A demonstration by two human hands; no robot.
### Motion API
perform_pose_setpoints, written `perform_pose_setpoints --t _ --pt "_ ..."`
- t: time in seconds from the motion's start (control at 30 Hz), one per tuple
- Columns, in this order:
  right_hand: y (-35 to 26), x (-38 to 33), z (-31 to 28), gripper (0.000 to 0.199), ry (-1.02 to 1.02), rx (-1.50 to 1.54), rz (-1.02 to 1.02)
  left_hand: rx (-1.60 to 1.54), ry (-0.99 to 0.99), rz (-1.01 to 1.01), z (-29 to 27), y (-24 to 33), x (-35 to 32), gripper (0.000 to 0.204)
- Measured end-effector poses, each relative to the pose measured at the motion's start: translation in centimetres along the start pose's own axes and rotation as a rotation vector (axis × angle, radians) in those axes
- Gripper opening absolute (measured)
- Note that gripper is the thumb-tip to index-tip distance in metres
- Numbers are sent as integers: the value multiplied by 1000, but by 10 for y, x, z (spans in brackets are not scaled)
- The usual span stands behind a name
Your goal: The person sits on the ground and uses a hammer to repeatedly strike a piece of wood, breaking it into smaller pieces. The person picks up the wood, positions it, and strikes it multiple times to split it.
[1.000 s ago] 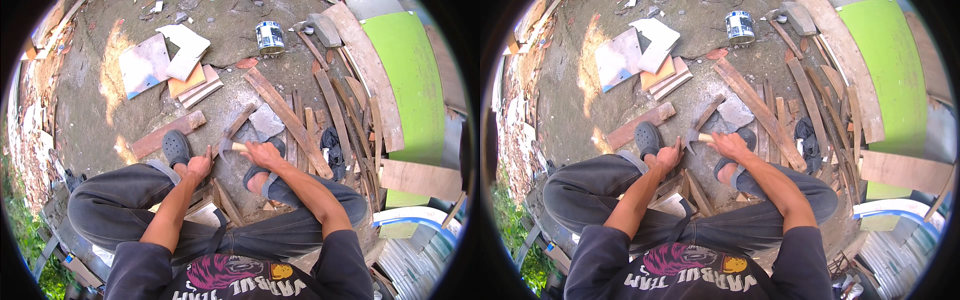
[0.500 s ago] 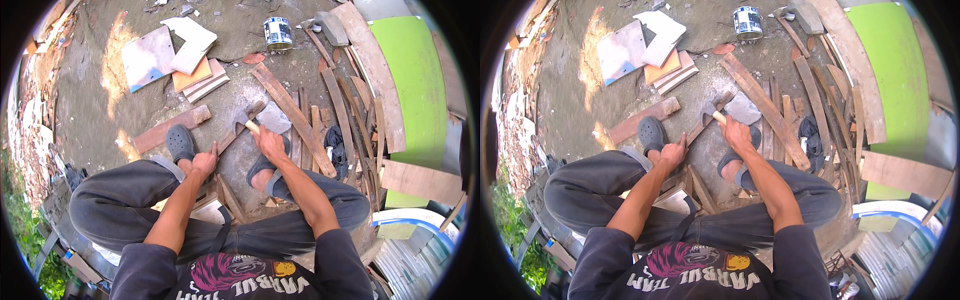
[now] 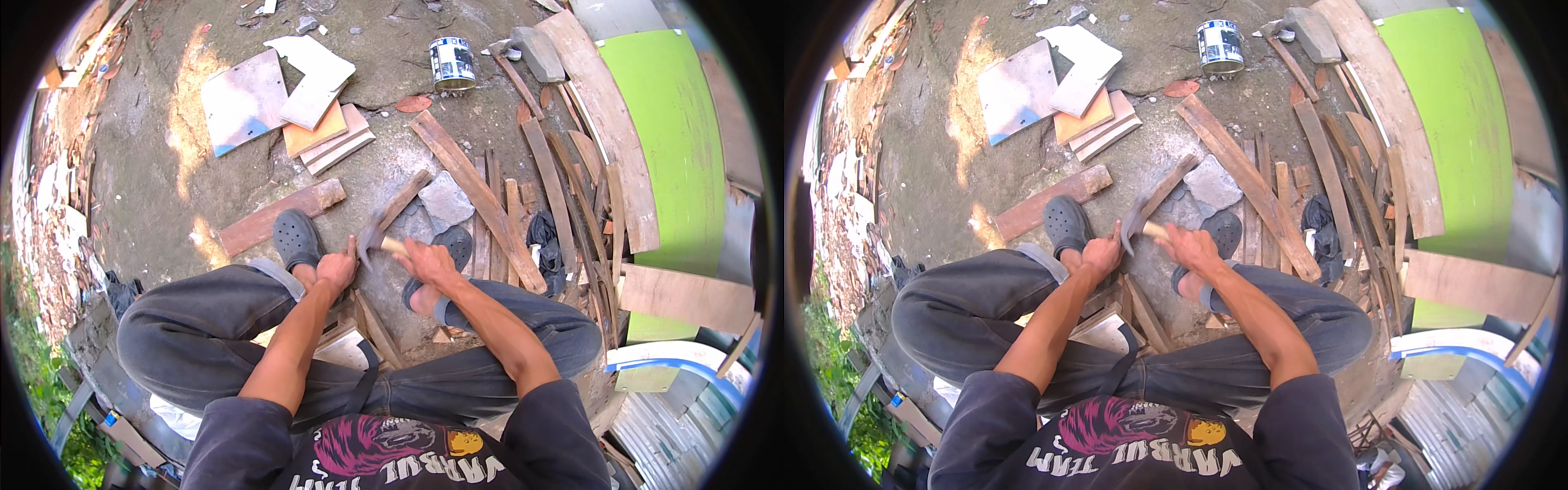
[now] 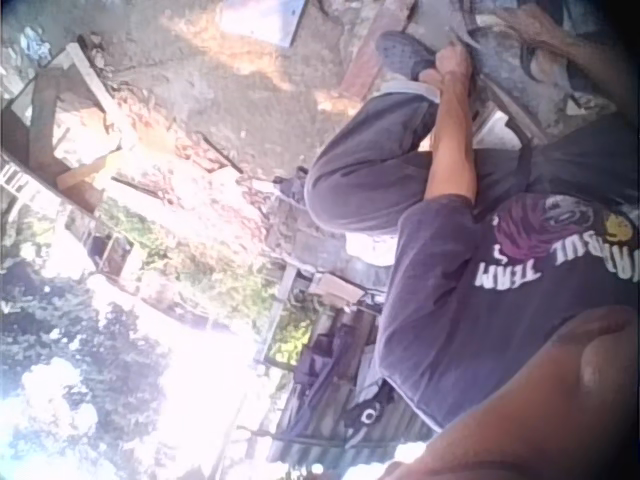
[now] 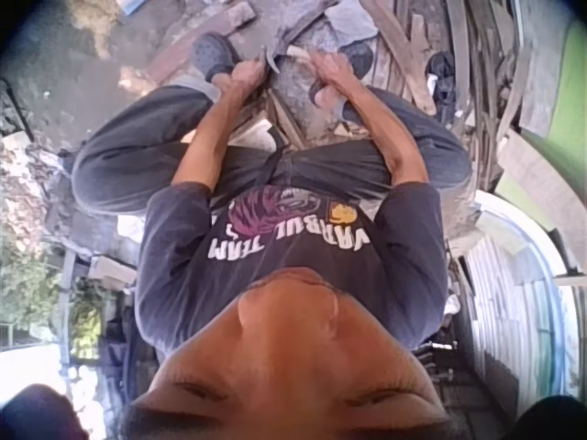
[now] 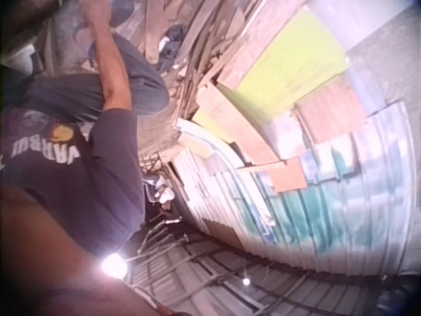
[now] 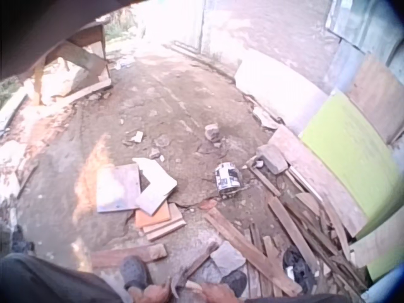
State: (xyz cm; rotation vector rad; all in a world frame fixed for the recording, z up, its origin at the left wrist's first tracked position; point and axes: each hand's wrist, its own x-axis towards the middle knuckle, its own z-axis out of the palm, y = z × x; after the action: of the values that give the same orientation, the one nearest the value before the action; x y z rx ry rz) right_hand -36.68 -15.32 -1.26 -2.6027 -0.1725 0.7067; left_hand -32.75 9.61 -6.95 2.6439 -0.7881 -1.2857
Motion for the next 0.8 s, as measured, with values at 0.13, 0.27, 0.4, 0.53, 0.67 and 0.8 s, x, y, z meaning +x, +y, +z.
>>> perform_pose_setpoints --t 0.13,0.27,0.4,0.53,0.67,0.8 --pt "3 19 -34 42 -82 -3 238 -34 108 27 5 -7 -2 72" --pt "-23 18 6 47 56 200 278 -26 30 17 2 3 -2 71" --pt "-42 20 -15 43 -130 120 95 -20 -17 24 4 -6 1 70" --pt "-17 44 -19 44 213 269 537 -6 9 9 -2 5 -3 71" --pt "-32 36 -51 45 122 186 280 -17 37 11 2 -2 -2 72" --pt "-9 26 -51 48 108 151 389 9 7 14 -8 7 -3 71"
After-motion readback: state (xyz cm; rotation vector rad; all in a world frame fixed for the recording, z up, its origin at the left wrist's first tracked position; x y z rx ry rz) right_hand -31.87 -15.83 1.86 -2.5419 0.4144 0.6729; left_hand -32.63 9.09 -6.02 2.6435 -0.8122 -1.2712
